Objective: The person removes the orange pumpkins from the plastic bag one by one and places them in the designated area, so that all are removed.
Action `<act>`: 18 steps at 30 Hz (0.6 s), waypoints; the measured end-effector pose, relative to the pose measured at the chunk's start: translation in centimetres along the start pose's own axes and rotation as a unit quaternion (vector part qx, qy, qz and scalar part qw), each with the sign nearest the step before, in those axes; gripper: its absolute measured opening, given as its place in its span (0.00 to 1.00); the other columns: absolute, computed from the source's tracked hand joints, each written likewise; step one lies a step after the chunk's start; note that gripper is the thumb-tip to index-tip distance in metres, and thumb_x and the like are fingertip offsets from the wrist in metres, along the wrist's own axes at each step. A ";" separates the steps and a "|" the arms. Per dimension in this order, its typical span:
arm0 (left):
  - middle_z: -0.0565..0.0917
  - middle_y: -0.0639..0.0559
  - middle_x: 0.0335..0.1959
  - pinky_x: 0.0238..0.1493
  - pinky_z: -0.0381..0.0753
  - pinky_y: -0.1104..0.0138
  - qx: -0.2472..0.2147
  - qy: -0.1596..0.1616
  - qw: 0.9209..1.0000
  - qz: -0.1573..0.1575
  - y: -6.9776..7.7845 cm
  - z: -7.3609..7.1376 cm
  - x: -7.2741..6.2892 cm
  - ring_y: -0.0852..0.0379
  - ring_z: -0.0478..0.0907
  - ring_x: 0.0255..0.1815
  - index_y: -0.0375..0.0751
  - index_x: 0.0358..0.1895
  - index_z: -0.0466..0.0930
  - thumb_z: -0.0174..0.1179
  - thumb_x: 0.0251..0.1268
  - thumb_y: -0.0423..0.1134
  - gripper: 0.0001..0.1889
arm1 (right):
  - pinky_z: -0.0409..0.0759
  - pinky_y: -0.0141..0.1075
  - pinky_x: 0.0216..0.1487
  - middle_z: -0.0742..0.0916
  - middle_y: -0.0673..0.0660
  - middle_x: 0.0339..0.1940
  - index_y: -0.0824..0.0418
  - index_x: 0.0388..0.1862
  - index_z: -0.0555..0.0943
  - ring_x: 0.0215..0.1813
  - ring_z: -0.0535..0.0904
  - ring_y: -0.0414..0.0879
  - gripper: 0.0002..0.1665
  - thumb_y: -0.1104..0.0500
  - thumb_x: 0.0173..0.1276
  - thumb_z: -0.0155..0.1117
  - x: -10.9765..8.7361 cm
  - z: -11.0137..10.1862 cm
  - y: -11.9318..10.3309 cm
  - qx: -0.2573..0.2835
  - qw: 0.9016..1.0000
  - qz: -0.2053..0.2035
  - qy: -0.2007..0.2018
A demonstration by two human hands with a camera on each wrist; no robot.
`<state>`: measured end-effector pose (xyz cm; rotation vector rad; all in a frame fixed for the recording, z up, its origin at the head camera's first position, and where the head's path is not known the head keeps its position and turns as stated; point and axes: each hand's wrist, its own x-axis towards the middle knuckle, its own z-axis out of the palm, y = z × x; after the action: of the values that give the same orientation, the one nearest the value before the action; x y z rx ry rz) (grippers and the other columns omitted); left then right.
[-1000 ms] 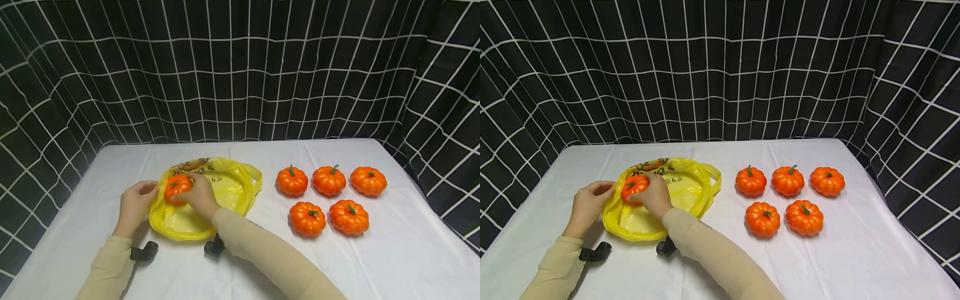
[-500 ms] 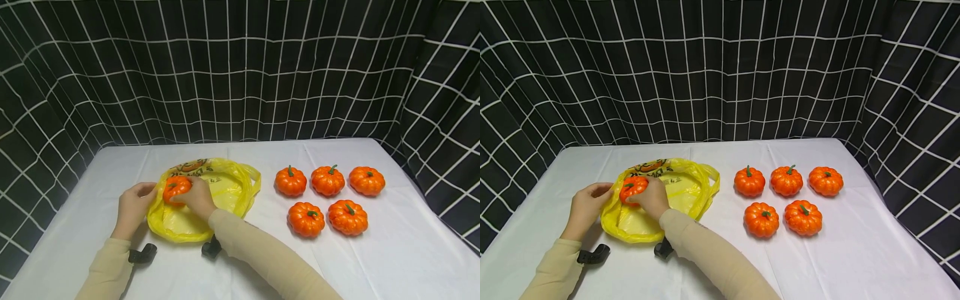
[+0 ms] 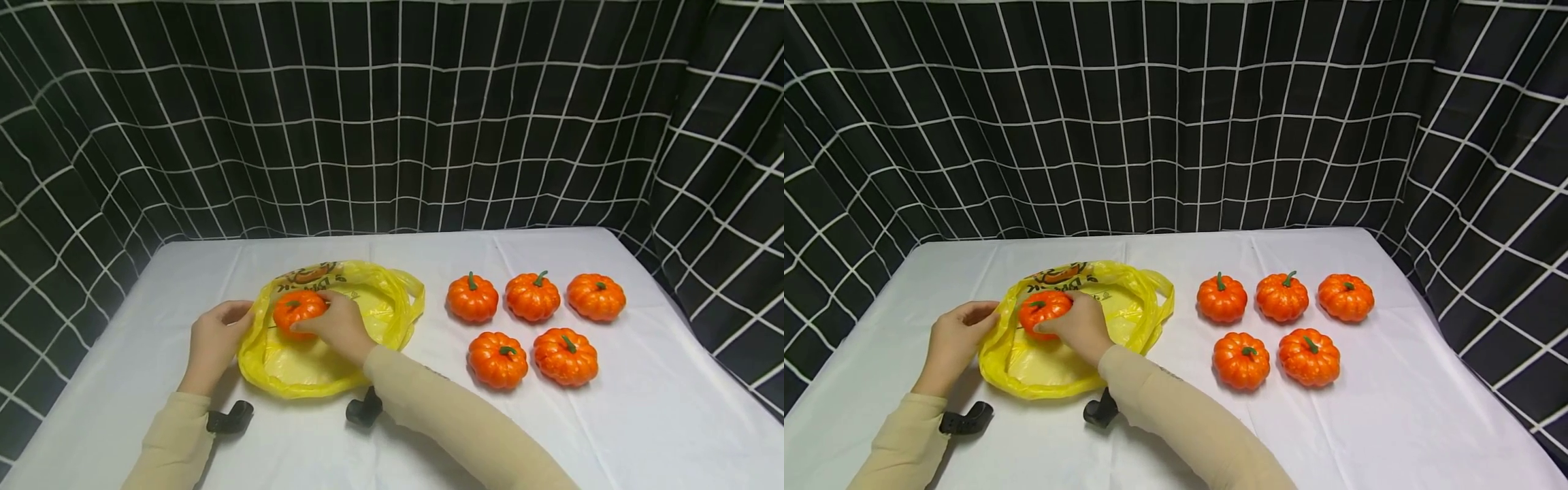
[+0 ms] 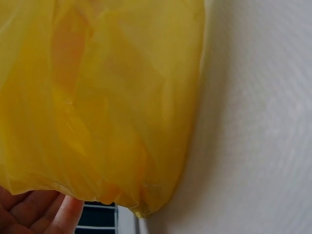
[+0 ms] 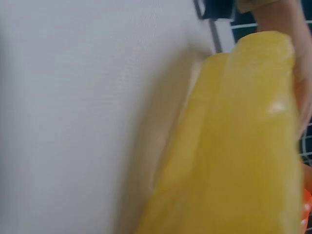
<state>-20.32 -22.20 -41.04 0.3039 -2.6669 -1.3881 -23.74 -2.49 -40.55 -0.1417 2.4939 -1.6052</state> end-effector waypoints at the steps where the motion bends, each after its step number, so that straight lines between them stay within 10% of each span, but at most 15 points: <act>1: 0.80 0.34 0.61 0.70 0.70 0.46 0.000 0.000 1.000 -0.001 0.0 0.0 0.0 0.38 0.72 0.68 0.35 0.60 0.78 0.56 0.72 0.42 0.20 | 0.78 0.43 0.67 0.81 0.63 0.65 0.66 0.68 0.73 0.64 0.78 0.54 0.46 0.55 0.51 0.80 -0.2 -0.4 0.0 0.000 1.000 -0.001 -0.002; 18: 0.79 0.35 0.63 0.72 0.68 0.46 -0.002 -0.005 1.000 -0.013 -0.2 -0.1 0.2 0.39 0.70 0.70 0.36 0.62 0.77 0.55 0.73 0.43 0.20 | 0.80 0.45 0.63 0.82 0.59 0.65 0.62 0.66 0.77 0.63 0.79 0.54 0.42 0.55 0.50 0.80 -3.9 -7.0 1.8 0.005 1.000 -0.004 -0.010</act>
<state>-20.46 -22.43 -41.20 0.3339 -2.6774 -1.4050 -21.27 5.13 -39.00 -0.1674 2.4729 -1.6114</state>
